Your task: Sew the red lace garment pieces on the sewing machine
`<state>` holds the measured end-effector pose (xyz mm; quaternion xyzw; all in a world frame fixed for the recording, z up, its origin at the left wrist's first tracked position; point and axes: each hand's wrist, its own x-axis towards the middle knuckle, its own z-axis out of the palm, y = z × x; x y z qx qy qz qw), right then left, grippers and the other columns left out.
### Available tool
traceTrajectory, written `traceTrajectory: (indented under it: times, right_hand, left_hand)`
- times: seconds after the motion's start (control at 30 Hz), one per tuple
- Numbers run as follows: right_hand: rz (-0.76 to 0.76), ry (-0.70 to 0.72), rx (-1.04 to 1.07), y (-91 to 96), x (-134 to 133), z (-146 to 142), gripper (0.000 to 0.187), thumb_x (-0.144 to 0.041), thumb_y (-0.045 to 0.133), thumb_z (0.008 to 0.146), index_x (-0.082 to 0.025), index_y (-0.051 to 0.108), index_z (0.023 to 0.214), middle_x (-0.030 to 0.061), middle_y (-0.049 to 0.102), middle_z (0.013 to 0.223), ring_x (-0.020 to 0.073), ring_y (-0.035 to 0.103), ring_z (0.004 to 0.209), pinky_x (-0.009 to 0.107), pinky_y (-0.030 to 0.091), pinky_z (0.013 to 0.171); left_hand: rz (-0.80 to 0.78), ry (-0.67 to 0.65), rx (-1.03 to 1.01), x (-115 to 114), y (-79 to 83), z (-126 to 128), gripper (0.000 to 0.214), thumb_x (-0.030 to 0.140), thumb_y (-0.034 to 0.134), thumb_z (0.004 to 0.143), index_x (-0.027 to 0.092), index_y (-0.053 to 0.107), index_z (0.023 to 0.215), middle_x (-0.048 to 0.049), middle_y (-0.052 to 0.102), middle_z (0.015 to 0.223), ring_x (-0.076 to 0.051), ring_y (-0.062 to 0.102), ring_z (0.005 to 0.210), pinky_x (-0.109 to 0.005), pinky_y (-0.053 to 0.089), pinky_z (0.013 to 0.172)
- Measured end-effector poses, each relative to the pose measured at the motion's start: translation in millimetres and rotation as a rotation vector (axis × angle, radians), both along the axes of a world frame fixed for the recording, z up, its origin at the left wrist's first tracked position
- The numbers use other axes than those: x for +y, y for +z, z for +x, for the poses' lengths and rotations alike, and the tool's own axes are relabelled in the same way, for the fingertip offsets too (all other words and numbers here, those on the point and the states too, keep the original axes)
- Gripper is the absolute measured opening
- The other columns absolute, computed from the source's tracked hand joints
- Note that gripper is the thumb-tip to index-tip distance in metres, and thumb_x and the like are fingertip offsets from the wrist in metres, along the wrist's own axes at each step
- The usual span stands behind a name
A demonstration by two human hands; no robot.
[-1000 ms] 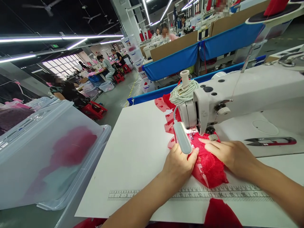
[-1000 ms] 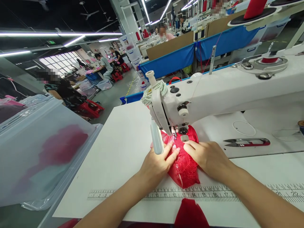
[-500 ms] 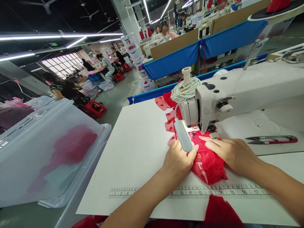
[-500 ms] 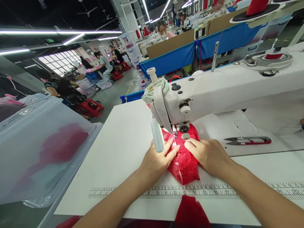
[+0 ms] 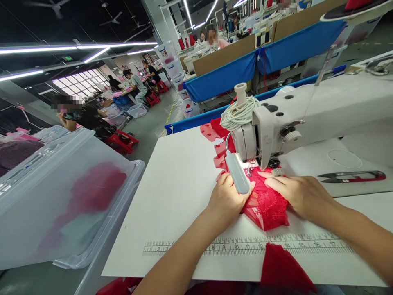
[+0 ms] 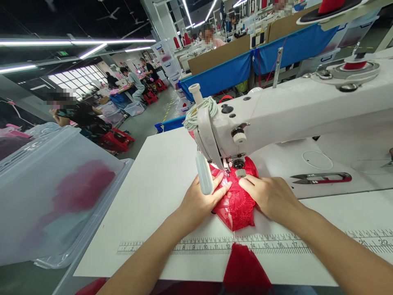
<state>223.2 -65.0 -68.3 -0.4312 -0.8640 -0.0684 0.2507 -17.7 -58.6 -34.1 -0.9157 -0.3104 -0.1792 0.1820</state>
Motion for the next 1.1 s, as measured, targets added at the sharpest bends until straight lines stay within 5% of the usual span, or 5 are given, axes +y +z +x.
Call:
traceTrajectory:
  times: [0.33, 0.7, 1.1]
  right_hand:
    - [0.015, 0.099, 0.092, -4.3, 0.7, 0.2, 0.027, -0.006, 0.042, 0.089, -0.023, 0.062, 0.088, 0.0032, 0.071, 0.085, 0.0163, 0.057, 0.060, 0.030, 0.028, 0.050]
    - [0.049, 0.144, 0.092, -5.4, -1.5, -1.2, 0.031, -0.005, 0.039, 0.091, -0.021, 0.064, 0.087, 0.0079, 0.071, 0.095, 0.0201, 0.064, 0.078, 0.031, 0.044, 0.059]
    - [0.046, 0.158, 0.104, 5.9, -3.4, -3.6, 0.027, -0.006, 0.038, 0.091, -0.021, 0.061, 0.089, 0.0057, 0.067, 0.083, 0.0182, 0.057, 0.062, 0.031, 0.031, 0.051]
  left_hand:
    - [0.064, -0.075, -0.002, -0.1, 1.6, 5.1, 0.022, 0.010, 0.048, 0.102, 0.014, 0.069, 0.098, -0.0090, 0.070, 0.089, -0.019, 0.064, 0.079, -0.035, 0.054, 0.074]
    - [-0.067, -0.067, 0.058, -15.6, 4.9, 10.2, 0.032, 0.003, 0.037, 0.100, 0.011, 0.066, 0.111, -0.0033, 0.061, 0.075, -0.014, 0.056, 0.060, -0.026, 0.043, 0.052]
    - [-0.060, -0.073, -0.009, -20.7, -3.1, 0.0, 0.030, 0.012, 0.048, 0.097, 0.019, 0.070, 0.117, -0.0166, 0.070, 0.106, -0.020, 0.060, 0.073, -0.037, 0.055, 0.065]
